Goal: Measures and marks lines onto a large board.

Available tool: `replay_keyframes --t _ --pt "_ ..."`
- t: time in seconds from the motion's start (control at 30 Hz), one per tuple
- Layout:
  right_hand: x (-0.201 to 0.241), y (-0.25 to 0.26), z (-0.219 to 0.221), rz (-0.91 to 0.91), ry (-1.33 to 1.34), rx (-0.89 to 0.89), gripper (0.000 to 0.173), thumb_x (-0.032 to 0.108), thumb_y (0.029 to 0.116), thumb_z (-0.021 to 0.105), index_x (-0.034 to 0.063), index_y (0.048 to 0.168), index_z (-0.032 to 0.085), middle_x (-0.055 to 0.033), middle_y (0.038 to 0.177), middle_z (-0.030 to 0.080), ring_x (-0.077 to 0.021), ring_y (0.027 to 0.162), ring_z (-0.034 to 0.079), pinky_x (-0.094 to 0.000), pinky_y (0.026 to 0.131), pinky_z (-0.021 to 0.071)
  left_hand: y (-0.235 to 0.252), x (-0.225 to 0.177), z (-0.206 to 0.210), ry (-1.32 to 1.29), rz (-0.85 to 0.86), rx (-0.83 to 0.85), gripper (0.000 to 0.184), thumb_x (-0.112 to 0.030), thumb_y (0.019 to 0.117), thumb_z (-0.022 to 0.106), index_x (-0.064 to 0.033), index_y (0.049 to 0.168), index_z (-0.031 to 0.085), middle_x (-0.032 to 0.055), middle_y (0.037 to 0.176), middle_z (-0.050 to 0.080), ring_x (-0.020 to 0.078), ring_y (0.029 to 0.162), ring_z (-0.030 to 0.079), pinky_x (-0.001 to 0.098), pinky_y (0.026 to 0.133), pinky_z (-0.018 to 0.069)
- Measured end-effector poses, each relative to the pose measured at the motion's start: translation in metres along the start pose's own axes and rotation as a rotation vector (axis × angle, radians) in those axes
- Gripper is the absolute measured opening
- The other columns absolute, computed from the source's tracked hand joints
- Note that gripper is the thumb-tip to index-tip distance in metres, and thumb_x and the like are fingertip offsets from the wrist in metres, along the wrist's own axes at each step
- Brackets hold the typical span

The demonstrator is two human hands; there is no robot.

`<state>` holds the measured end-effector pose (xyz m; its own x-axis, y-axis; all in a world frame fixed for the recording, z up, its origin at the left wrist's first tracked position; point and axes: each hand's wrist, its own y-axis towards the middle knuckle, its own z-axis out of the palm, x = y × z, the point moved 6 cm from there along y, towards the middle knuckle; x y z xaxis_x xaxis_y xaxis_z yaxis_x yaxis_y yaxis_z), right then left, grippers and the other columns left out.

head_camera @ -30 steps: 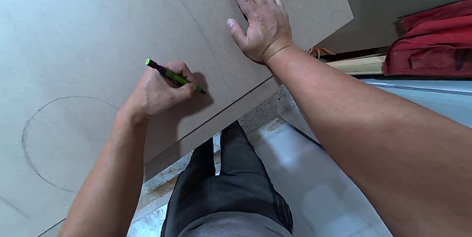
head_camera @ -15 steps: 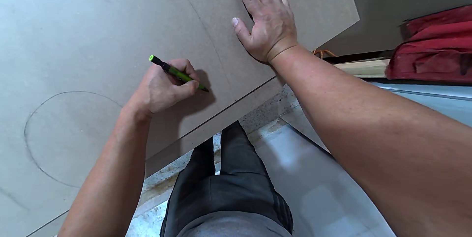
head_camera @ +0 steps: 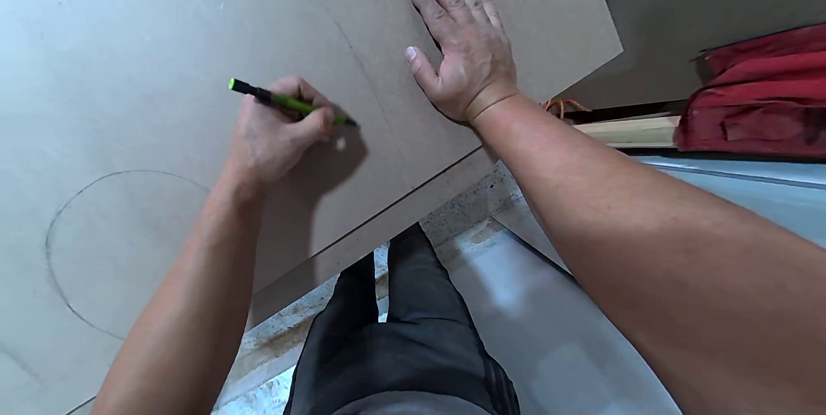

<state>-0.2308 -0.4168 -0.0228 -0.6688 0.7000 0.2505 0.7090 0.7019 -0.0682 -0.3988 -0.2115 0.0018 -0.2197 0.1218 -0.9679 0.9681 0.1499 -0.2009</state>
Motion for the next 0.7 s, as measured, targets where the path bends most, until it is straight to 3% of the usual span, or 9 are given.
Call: replay_keyframes --t 0.1,0.2,0.7 --pt "0.000 -0.001 0.000 -0.010 -0.002 -0.012 0.071 0.058 0.1011 0.033 0.0227 0.163 0.034 0.0025 0.171 0.025 -0.0200 0.159 0.018 -0.0507 0.130 0.0121 0.027 -0.005 -0.001 -0.109 0.056 -0.239 0.006 -0.006 0.0935 0.070 -0.0029 0.098 0.067 0.0059 0.085 0.076 0.0186 0.075 0.076 0.0358 0.070 0.0666" --pt "0.000 -0.001 0.000 -0.015 -0.007 -0.013 0.071 0.057 0.1012 0.034 0.0228 0.163 0.034 0.0027 0.171 0.024 -0.0199 0.159 0.018 -0.0502 0.130 0.0121 0.044 -0.008 -0.004 -0.132 0.051 -0.349 0.004 -0.005 0.0943 0.069 -0.0036 0.096 0.066 0.0066 0.083 0.076 0.0189 0.074 0.076 0.0344 0.069 0.0662" --pt "0.000 0.000 0.001 -0.012 -0.007 0.008 0.071 0.058 0.1013 0.033 0.0226 0.163 0.033 0.0020 0.171 0.024 -0.0209 0.159 0.018 -0.0508 0.129 0.0122 0.049 -0.009 -0.003 -0.072 0.038 -0.359 0.003 -0.005 0.0940 0.069 -0.0039 0.095 0.066 0.0066 0.081 0.076 0.0194 0.072 0.076 0.0348 0.068 0.0670"
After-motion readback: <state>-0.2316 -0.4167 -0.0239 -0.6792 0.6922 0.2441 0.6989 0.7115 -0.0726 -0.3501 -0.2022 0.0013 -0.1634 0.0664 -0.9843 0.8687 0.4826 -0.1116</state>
